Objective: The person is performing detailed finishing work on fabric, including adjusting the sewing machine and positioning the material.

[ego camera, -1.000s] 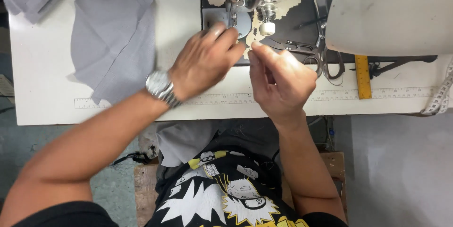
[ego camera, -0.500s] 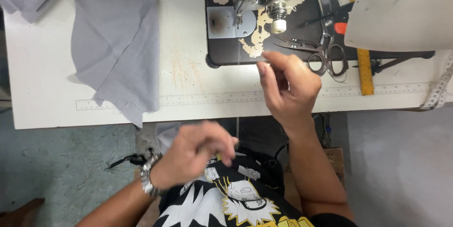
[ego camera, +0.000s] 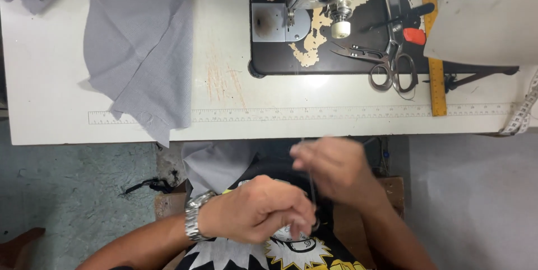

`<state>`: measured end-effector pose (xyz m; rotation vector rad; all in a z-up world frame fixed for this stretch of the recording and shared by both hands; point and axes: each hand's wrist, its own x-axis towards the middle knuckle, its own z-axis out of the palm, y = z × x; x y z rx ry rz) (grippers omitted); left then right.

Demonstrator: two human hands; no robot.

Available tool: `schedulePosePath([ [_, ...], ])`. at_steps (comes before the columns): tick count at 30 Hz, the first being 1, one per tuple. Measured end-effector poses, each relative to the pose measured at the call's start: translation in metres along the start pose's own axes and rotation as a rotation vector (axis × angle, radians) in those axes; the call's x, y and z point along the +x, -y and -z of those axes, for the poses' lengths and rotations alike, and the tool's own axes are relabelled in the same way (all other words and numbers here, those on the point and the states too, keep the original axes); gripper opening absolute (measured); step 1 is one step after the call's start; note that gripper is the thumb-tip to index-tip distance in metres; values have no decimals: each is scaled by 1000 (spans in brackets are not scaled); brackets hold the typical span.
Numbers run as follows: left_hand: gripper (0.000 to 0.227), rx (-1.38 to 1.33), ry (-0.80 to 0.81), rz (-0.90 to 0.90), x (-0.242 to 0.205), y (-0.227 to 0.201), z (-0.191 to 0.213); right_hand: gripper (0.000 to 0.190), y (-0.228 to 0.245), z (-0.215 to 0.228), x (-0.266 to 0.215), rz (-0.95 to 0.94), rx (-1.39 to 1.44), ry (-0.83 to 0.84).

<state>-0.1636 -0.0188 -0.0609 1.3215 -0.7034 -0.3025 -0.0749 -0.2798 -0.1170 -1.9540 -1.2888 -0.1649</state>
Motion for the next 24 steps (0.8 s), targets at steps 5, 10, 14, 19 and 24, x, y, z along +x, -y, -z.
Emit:
schedulePosePath([
  [5,26,89,-434,202,17,13,60,12,33,-1,-7,17,104,-53],
  [10,88,-292,-596,549,70,28,99,17,50,-17,20,53,146,-91],
  [14,39,-366,-751,478,82,36,95,13,54,-30,41,124,91,-78],
  [19,32,-204,-766,522,41,28,78,11,55,-28,26,150,64,75],
  [24,35,487,-443,420,-10,12,44,64,24,32,9,-152,327,290],
])
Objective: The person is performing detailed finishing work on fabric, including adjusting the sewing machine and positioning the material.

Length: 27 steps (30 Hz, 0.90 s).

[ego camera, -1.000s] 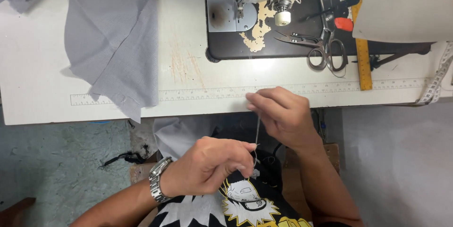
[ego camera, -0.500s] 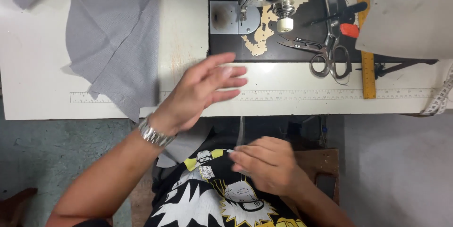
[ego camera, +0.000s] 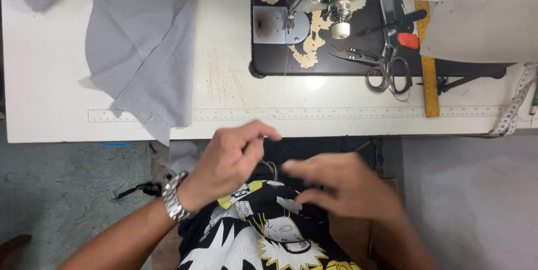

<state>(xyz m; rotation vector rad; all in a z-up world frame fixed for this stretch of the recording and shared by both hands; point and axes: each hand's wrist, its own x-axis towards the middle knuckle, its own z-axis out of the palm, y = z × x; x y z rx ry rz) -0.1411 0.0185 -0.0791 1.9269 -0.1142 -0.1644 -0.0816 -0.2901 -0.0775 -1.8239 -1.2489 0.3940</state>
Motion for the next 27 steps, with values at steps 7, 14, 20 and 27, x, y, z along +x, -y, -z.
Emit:
schedulePosePath([
  [7,26,-43,-148,-314,27,-6,23,32,14,60,65,-103,-471,-608],
  [14,36,-219,-192,-597,77,-10,29,13,6,54,134,-152,-458,-850],
  [20,51,-518,-219,-514,81,15,-7,18,-13,57,154,-88,-635,-912],
  [27,44,-548,-166,-515,29,43,-45,16,-20,56,166,-93,-708,-963],
])
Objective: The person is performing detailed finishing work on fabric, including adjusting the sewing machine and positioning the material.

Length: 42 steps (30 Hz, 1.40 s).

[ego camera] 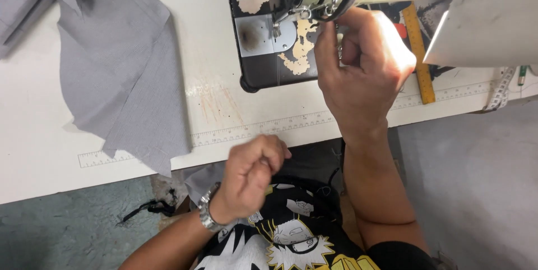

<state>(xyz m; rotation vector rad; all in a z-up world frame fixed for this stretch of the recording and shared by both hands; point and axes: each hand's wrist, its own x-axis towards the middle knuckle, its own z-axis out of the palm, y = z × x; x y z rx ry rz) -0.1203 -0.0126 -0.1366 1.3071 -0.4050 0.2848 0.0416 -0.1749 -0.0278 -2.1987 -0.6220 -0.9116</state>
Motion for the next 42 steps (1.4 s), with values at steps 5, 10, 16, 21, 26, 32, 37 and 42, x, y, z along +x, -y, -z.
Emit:
schedulePosePath([
  [5,33,4,-58,-31,50,-23,29,20,5,-1,-6,3,75,-35],
  [10,38,71,-125,-60,91,-56,36,20,24,-19,-35,67,85,-26],
  [16,24,29,-119,19,92,-51,35,18,-1,-52,-69,2,-29,27],
  [21,27,-3,-122,35,90,-45,38,25,-4,-58,-64,-58,-58,71],
  [26,25,-18,-125,78,79,-49,43,56,-8,-52,-79,-95,81,145],
  [32,27,-241,-50,241,1,-58,30,33,29,6,-102,-417,469,282],
  [37,17,-475,-230,264,-37,-45,3,45,33,44,-127,-840,837,572],
  [42,24,-90,211,439,-58,-50,-16,61,20,62,-159,-1159,1201,722],
])
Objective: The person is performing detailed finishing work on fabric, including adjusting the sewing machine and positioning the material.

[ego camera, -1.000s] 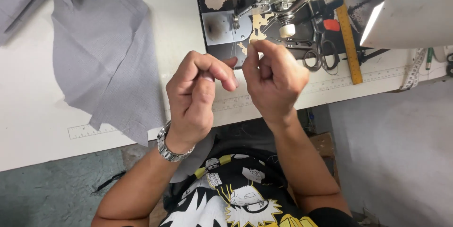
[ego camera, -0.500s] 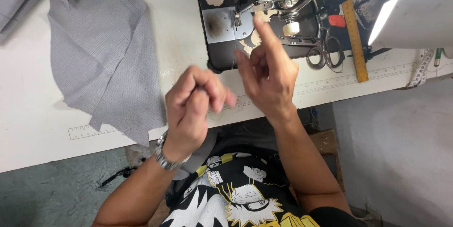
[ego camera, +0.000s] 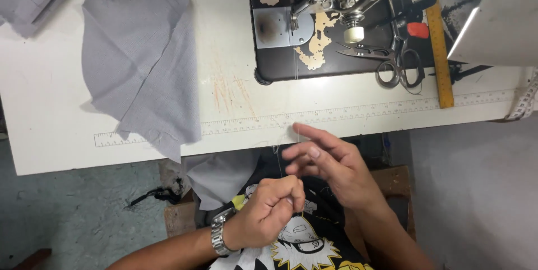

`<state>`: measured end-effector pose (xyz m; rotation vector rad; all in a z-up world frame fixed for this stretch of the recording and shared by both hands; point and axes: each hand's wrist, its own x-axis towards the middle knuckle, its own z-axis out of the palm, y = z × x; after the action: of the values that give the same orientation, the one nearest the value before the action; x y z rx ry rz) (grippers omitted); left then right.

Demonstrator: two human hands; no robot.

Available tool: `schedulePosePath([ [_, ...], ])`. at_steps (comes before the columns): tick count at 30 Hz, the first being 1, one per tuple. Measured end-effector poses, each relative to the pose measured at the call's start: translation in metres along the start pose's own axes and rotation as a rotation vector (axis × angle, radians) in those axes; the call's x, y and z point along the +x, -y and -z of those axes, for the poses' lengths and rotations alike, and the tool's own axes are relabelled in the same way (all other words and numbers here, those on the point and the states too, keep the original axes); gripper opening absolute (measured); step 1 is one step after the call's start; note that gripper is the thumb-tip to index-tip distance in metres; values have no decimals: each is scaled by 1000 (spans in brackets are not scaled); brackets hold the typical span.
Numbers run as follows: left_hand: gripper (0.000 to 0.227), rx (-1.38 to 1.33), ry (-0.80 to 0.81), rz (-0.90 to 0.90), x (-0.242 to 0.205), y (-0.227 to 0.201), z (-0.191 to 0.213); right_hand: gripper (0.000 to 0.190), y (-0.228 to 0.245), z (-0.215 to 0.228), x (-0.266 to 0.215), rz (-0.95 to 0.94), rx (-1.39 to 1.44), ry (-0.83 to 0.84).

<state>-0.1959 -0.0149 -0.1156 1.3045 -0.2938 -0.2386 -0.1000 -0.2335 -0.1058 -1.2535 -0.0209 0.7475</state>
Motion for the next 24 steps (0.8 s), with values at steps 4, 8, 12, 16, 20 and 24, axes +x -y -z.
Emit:
schedulePosePath([
  [4,23,-46,48,-34,38,-22,12,45,-20,7,9,109,93,-87],
  [8,47,339,-270,-133,96,-37,48,36,-11,31,17,325,-224,-340],
  [12,86,105,-226,68,128,-32,68,35,-31,26,-6,538,-747,-92],
  [16,87,-21,-255,169,142,-23,66,30,-22,14,-19,691,-886,102],
  [20,43,-21,-376,123,158,-5,78,22,25,29,5,932,-1223,35],
  [24,23,818,-428,-224,151,-19,88,30,66,43,33,895,-1138,-204],
])
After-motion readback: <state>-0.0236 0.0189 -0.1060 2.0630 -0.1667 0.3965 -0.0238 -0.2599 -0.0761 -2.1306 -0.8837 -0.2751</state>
